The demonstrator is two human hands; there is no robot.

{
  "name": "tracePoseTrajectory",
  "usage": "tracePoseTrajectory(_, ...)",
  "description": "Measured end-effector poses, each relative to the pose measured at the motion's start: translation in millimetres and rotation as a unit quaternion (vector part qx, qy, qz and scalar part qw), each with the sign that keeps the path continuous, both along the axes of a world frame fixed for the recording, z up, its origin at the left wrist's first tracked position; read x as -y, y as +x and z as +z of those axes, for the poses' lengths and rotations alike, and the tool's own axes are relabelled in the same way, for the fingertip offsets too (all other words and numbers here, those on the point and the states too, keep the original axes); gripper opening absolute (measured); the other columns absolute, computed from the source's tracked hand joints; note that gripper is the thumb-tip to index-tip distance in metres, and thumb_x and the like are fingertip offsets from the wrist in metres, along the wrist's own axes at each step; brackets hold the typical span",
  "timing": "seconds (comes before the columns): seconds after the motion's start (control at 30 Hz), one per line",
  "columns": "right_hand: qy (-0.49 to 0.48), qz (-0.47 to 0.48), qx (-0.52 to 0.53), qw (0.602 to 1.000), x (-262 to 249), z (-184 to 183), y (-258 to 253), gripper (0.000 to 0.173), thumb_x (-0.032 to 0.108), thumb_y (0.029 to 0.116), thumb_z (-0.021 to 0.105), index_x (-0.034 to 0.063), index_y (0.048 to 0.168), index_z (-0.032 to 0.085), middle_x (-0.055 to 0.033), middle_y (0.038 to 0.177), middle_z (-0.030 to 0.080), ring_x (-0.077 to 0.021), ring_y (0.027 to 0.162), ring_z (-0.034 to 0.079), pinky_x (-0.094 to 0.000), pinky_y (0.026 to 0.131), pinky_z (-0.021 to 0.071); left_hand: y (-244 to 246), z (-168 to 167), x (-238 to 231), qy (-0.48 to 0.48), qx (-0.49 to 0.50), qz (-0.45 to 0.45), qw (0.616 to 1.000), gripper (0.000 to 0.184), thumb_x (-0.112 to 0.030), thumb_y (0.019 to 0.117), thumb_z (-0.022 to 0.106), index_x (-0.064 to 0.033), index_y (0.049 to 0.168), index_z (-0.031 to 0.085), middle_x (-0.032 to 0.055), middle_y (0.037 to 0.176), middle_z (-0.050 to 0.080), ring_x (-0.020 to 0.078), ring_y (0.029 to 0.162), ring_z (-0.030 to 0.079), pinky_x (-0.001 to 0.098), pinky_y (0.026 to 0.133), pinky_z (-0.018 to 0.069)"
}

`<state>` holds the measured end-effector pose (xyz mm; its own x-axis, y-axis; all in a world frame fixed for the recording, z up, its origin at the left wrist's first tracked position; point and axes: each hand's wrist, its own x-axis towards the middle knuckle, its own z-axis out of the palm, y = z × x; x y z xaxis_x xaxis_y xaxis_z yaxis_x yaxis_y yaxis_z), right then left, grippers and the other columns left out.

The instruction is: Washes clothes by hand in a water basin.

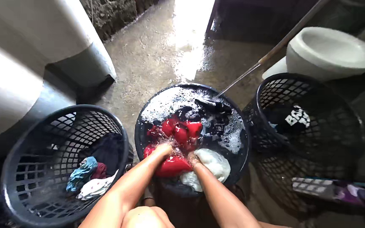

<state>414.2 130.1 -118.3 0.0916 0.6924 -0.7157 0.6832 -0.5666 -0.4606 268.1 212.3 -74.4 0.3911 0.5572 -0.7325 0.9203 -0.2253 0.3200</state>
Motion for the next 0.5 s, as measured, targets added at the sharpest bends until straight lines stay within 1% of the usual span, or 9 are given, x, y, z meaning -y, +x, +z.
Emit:
tracePoseTrajectory(0.07, -0.014, 0.069, -0.005, 0.997, -9.9, 20.1, 12.4, 0.05, 0.021, 0.1096, 0.048, -0.0108, 0.147, 0.045, -0.0312, 0.153, 0.045, -0.0421, 0.147, 0.04, -0.0542, 0.122, 0.0291, -15.8, -2.0, -19.8, -0.015, 0.081, 0.048, 0.995, 0.054, -0.041, 0.1066, 0.052, 0.0062, 0.13, 0.063, 0.0292, 0.135, 0.06, 0.0436, 0.132, 0.054, 0.0633, 0.112, 0.0383)
tracePoseTrajectory(0.1, -0.004, 0.1, -0.007, 0.995, -19.0, 36.0, 18.7, 0.049, 0.027, 0.1086, 0.049, -0.008, 0.143, 0.052, -0.03, 0.148, 0.051, -0.0419, 0.142, 0.045, -0.0577, 0.119, 0.0333, -24.6, -4.9, -28.2, -0.012, 0.122, 0.092, 0.988, 0.058, -0.049, 0.1032, 0.055, 0.0049, 0.12, 0.068, 0.0276, 0.126, 0.065, 0.0411, 0.125, 0.059, 0.0618, 0.109, 0.0419)
tracePoseTrajectory(0.17, 0.045, 0.048, -0.067, 0.996, -36.6, 81.1, 24.2, 0.042, 0.029, 0.1063, 0.054, -0.001, 0.135, 0.061, -0.0245, 0.132, 0.063, -0.0356, 0.126, 0.059, -0.0567, 0.109, 0.0446, -41.7, -10.4, -37.7, -0.022, 0.201, 0.167, 0.965, 0.061, -0.052, 0.1029, 0.055, 0.0058, 0.116, 0.069, 0.027, 0.118, 0.068, 0.0383, 0.116, 0.065, 0.0597, 0.105, 0.0464)
tracePoseTrajectory(0.23, 0.119, -0.017, -0.138, 0.983, -45.0, 152.8, 25.0, 0.038, 0.028, 0.1096, 0.049, -0.0003, 0.132, 0.062, -0.0195, 0.12, 0.067, -0.0266, 0.111, 0.065, -0.0481, 0.101, 0.0509, -53.6, -18.6, -38.0, -0.037, 0.283, 0.221, 0.933, 0.056, -0.046, 0.1076, 0.049, 0.0048, 0.118, 0.067, 0.0249, 0.117, 0.067, 0.0334, 0.111, 0.065, 0.0551, 0.102, 0.0478)
tracePoseTrajectory(0.3, 0.235, -0.062, -0.186, 0.952, -43.4, 231.4, 26.2, 0.034, 0.029, 0.1094, 0.05, 0.0019, 0.125, 0.062, -0.0101, 0.102, 0.069, -0.0162, 0.09, 0.066, -0.0393, 0.084, 0.056, -55.3, -20.6, -34.0, -0.029, 0.334, 0.261, 0.905, 0.048, -0.038, 0.1107, 0.044, 0.0012, 0.128, 0.066, 0.0215, 0.126, 0.067, 0.0296, 0.118, 0.064, 0.0501, 0.107, 0.0471)
tracePoseTrajectory(0.4, 0.394, -0.097, -0.196, 0.893, -42.8, 350.1, 27.2, 0.013, 0.023, 0.1073, 0.051, 0.0168, 0.106, 0.063, 0.0093, 0.082, 0.067, -0.0015, 0.073, 0.066, -0.0248, 0.069, 0.06, -56.1, -23.6, -28.8, 0.015, 0.356, 0.287, 0.889, 0.043, -0.028, 0.1125, 0.041, 0.0024, 0.132, 0.063, 0.0236, 0.132, 0.064, 0.0329, 0.127, 0.06, 0.051, 0.112, 0.0427)
tracePoseTrajectory(0.43, 0.435, -0.1, -0.175, 0.878, -39.0, 374.5, 35.0, 0.014, 0.017, 0.1063, 0.053, 0.0179, 0.1, 0.066, 0.0096, 0.082, 0.069, -0.0005, 0.073, 0.066, -0.0234, 0.069, 0.06, -57.8, -29.1, -28.3, 0.031, 0.349, 0.287, 0.891, 0.043, -0.029, 0.1123, 0.041, 0.0023, 0.132, 0.064, 0.0246, 0.13, 0.065, 0.0348, 0.125, 0.061, 0.0532, 0.111, 0.0434)
tracePoseTrajectory(0.47, 0.457, -0.038, -0.179, 0.87, -29.3, 381.3, 63.4, 0.019, 0.007, 0.1051, 0.05, 0.0129, 0.106, 0.069, 0.005, 0.091, 0.074, -0.0005, 0.081, 0.069, -0.0227, 0.075, 0.0599, -58.9, -33.1, -28.0, 0.045, 0.34, 0.287, 0.894, 0.044, -0.03, 0.1121, 0.041, 0.0024, 0.13, 0.065, 0.0253, 0.129, 0.066, 0.036, 0.125, 0.061, 0.055, 0.11, 0.0437)
tracePoseTrajectory(0.5, 0.42, 0.208, -0.197, 0.861, -17.6, 372.5, 125.0, 0.037, 0.002, 0.109, 0.034, 0.0004, 0.143, 0.049, -0.0031, 0.133, 0.063, 0.0008, 0.118, 0.059, -0.02, 0.099, 0.05, -59.6, -33.7, -27.6, 0.053, 0.328, 0.288, 0.898, 0.045, -0.031, 0.1122, 0.04, 0.0026, 0.13, 0.065, 0.0261, 0.129, 0.065, 0.037, 0.125, 0.061, 0.0561, 0.111, 0.0431)
